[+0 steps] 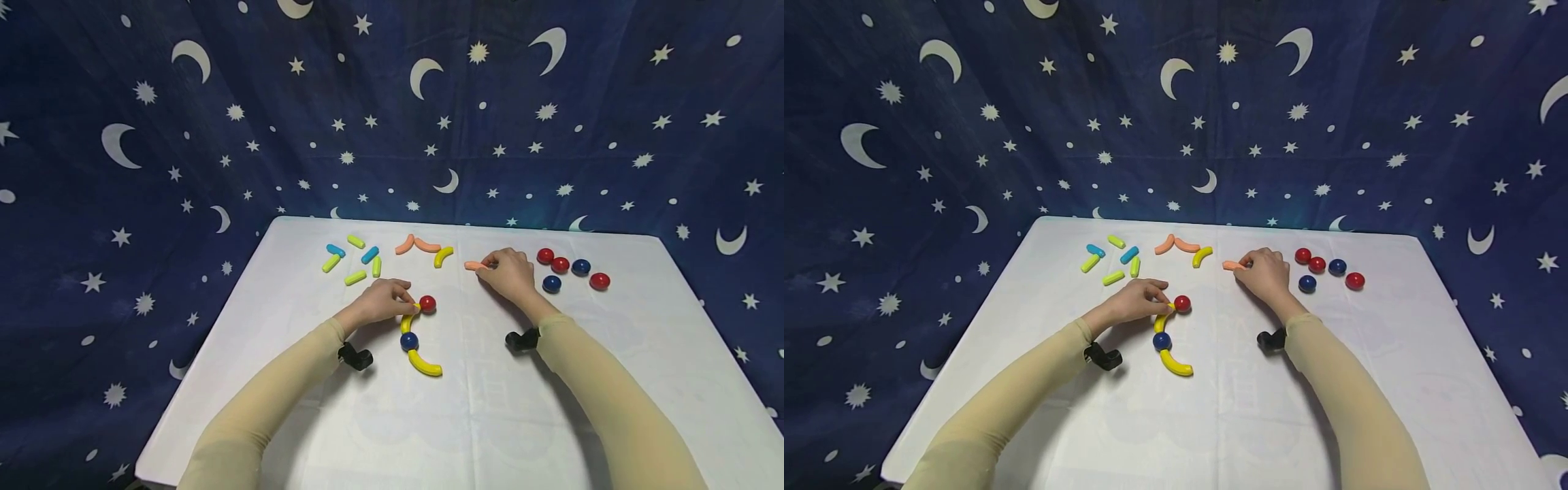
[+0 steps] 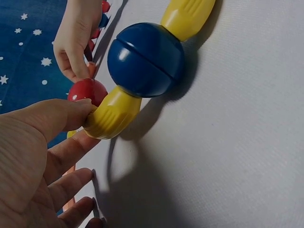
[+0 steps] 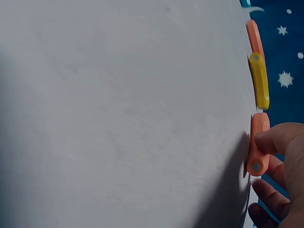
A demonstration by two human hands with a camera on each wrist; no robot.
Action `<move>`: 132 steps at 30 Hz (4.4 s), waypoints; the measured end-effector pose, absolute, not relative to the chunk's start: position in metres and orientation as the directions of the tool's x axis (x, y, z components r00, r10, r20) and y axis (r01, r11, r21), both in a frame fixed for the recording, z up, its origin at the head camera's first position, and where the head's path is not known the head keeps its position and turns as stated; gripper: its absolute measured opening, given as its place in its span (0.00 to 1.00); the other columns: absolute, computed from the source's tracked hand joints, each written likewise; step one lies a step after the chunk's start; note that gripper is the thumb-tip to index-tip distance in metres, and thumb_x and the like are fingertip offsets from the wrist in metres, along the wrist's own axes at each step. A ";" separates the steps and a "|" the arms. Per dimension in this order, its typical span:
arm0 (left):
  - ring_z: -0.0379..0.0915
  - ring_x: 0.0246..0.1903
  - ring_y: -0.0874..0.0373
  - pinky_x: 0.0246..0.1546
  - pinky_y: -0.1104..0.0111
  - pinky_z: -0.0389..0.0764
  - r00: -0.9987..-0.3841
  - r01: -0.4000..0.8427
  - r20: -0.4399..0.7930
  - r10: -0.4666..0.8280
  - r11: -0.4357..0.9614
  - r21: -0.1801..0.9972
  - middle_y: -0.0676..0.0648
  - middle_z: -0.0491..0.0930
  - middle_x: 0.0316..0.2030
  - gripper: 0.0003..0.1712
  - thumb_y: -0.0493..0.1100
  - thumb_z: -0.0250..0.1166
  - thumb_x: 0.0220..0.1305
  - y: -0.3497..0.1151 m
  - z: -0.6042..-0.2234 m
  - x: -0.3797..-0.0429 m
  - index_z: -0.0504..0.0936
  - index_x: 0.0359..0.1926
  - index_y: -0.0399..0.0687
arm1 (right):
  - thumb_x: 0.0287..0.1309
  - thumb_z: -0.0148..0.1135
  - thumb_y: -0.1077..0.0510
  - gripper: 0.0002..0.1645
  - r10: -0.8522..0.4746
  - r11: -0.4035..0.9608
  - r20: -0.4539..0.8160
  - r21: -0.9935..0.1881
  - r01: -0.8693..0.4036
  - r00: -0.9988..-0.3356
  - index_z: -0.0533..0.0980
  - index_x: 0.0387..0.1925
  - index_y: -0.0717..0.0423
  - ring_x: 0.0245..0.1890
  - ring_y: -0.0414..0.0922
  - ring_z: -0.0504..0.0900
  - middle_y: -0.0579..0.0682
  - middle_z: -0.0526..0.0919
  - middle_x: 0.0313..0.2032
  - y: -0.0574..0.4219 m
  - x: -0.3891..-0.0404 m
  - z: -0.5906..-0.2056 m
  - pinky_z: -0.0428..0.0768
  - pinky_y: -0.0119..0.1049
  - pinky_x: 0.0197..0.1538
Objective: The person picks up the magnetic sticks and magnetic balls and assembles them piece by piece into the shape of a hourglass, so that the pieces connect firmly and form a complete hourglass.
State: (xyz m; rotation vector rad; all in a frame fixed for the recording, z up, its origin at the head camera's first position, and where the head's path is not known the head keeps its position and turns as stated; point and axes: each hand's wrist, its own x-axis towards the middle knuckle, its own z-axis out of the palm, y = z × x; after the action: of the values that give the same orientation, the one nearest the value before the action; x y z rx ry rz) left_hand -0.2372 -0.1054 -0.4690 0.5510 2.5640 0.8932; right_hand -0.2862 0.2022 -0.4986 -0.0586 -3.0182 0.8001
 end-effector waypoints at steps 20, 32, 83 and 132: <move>0.58 0.73 0.44 0.73 0.47 0.53 -0.863 0.221 -0.219 0.455 0.730 0.647 0.47 0.73 0.69 0.12 0.55 0.71 0.65 -0.105 -0.469 -0.234 0.91 0.38 0.54 | 0.57 0.72 0.42 0.18 -0.085 0.842 0.004 -0.535 -0.074 -0.996 0.84 0.36 0.53 0.46 0.53 0.71 0.51 0.81 0.38 0.176 -0.237 -0.504 0.66 0.54 0.52; 0.61 0.72 0.46 0.73 0.49 0.56 -0.856 0.249 -0.201 0.476 0.720 0.647 0.46 0.73 0.69 0.11 0.54 0.71 0.65 -0.105 -0.469 -0.236 0.92 0.38 0.53 | 0.55 0.74 0.43 0.17 -0.103 0.815 -0.027 -0.576 -0.069 -0.994 0.83 0.34 0.52 0.45 0.52 0.70 0.50 0.80 0.38 0.156 -0.210 -0.497 0.64 0.52 0.51; 0.60 0.66 0.42 0.63 0.48 0.64 -0.868 0.219 -0.274 0.415 0.814 0.538 0.48 0.68 0.71 0.20 0.65 0.65 0.64 -0.082 -0.464 -0.239 0.91 0.42 0.59 | 0.60 0.74 0.47 0.09 -0.268 0.699 0.101 -0.664 -0.266 -0.958 0.87 0.39 0.45 0.54 0.52 0.71 0.47 0.82 0.48 0.137 -0.206 -0.506 0.65 0.54 0.58; 0.59 0.67 0.40 0.63 0.51 0.65 -0.863 0.270 -0.239 0.445 0.807 0.525 0.48 0.67 0.73 0.14 0.59 0.71 0.64 -0.082 -0.467 -0.239 0.91 0.36 0.57 | 0.69 0.64 0.54 0.15 0.026 0.639 0.258 -0.747 -0.182 -0.966 0.84 0.51 0.59 0.52 0.51 0.75 0.58 0.83 0.50 0.261 -0.207 -0.474 0.72 0.43 0.51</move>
State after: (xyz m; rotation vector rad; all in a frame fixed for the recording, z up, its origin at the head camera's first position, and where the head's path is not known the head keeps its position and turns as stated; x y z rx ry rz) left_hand -0.2393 -0.0820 -0.4675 0.5416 2.6409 0.6919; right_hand -0.2069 0.2610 -0.4740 0.1272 -2.6159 1.2329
